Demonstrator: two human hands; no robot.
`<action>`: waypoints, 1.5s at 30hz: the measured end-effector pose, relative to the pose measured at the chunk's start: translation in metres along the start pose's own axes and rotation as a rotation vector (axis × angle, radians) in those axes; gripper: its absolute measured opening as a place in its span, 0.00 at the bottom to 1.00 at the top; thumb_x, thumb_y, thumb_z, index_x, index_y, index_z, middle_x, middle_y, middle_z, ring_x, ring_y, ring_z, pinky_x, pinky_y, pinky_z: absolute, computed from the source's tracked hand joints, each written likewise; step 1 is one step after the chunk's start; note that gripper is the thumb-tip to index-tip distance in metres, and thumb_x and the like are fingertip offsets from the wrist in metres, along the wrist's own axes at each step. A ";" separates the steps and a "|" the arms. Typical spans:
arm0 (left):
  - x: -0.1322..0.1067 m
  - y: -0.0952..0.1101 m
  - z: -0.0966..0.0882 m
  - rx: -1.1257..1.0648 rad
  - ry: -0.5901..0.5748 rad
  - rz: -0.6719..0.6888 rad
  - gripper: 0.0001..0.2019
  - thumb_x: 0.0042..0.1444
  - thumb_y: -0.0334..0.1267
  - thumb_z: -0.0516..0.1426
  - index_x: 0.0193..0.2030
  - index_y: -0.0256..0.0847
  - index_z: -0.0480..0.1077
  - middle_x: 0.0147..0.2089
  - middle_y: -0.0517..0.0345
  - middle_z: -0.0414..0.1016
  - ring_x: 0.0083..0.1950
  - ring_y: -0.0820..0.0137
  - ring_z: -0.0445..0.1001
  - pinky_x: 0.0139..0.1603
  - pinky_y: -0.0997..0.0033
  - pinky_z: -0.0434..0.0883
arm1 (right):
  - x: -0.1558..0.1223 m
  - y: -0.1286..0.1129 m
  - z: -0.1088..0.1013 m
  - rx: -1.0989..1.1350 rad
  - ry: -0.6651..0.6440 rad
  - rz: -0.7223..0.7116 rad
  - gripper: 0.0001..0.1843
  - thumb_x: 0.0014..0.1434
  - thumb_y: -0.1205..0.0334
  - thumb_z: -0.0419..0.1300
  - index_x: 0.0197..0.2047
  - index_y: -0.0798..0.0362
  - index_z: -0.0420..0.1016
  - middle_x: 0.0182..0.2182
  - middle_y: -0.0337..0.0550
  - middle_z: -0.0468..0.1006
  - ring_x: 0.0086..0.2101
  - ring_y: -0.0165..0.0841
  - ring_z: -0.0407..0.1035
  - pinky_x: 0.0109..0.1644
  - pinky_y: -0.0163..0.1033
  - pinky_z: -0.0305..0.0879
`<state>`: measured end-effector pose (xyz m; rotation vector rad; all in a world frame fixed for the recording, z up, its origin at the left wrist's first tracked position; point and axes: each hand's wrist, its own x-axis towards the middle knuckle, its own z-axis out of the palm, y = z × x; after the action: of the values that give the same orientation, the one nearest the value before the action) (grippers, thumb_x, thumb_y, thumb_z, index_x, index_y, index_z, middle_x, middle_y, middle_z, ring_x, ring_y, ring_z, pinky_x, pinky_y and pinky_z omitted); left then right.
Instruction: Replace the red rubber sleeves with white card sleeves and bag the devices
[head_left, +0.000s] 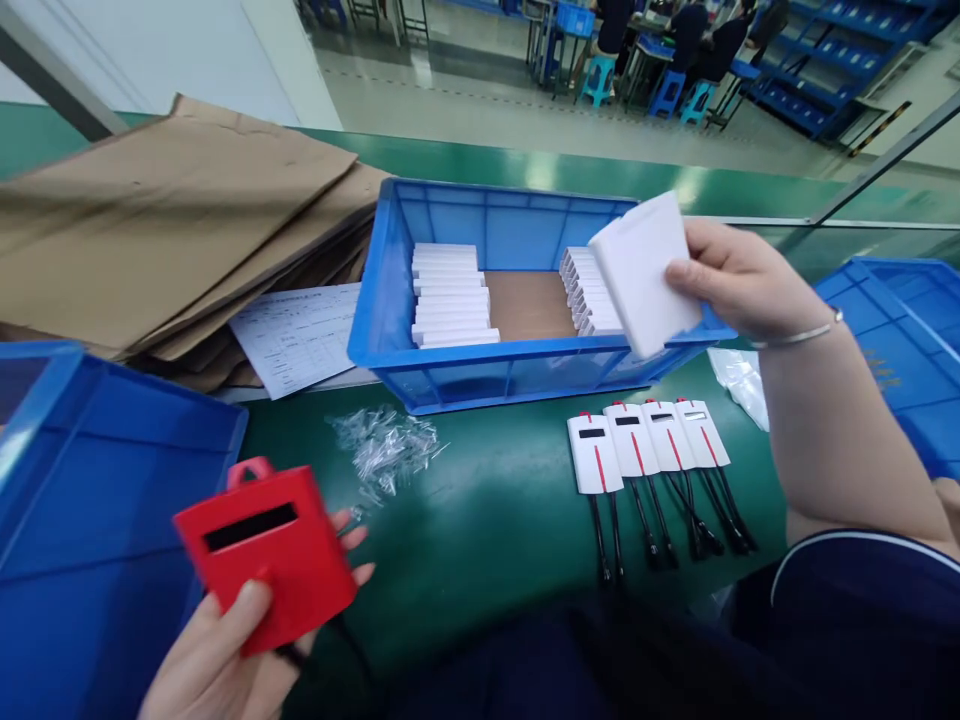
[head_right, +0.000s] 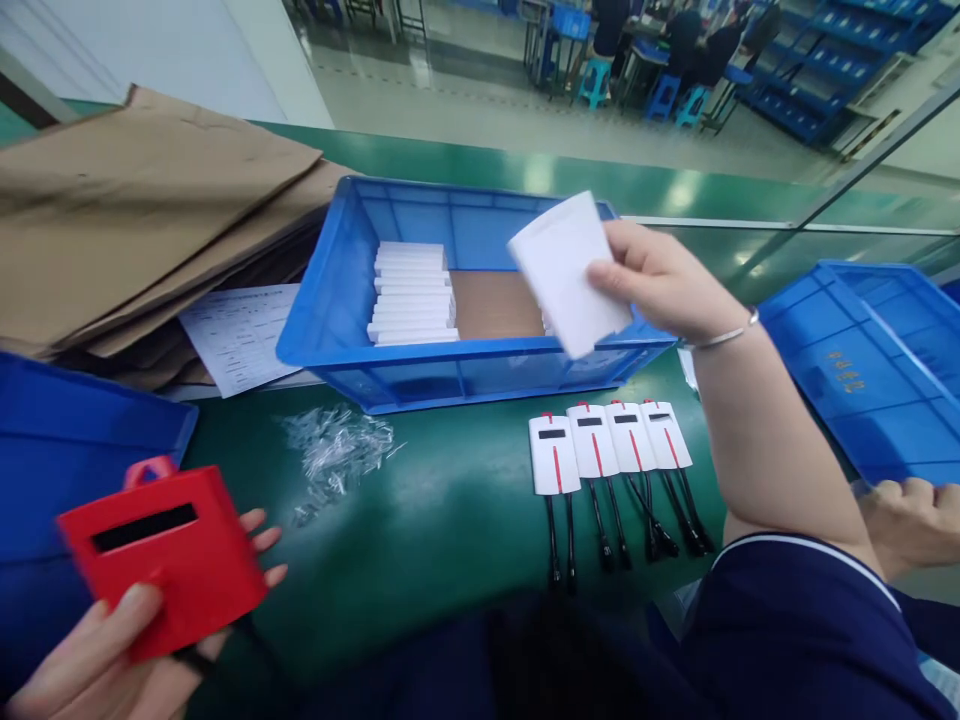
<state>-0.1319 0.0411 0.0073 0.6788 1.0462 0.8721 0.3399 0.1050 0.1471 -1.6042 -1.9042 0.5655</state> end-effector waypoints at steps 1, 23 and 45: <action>-0.002 -0.001 0.018 -0.035 0.011 0.026 0.20 0.58 0.46 0.57 0.58 0.68 0.70 0.57 0.65 0.76 0.61 0.47 0.71 0.49 0.45 0.80 | -0.011 -0.015 0.018 0.071 -0.059 0.004 0.24 0.63 0.43 0.57 0.53 0.51 0.71 0.42 0.44 0.79 0.36 0.35 0.73 0.36 0.38 0.66; 0.016 -0.069 0.047 -0.361 -0.166 -0.034 0.24 0.44 0.47 0.70 0.46 0.42 0.72 0.44 0.50 0.80 0.59 0.46 0.73 0.62 0.25 0.61 | -0.054 -0.073 0.260 -0.057 -0.218 0.079 0.22 0.61 0.40 0.54 0.45 0.52 0.68 0.39 0.47 0.77 0.36 0.40 0.71 0.38 0.41 0.62; 0.006 -0.091 0.033 -0.256 0.071 0.440 0.23 0.37 0.53 0.71 0.42 0.58 0.76 0.46 0.64 0.80 0.50 0.57 0.77 0.63 0.37 0.66 | -0.096 -0.081 0.279 1.176 0.084 0.558 0.23 0.55 0.39 0.63 0.35 0.46 0.60 0.45 0.35 0.74 0.44 0.32 0.72 0.41 0.41 0.80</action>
<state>-0.0746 -0.0017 -0.0578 0.6732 0.8382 1.3944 0.1036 0.0081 -0.0225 -1.2230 -0.6761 1.4568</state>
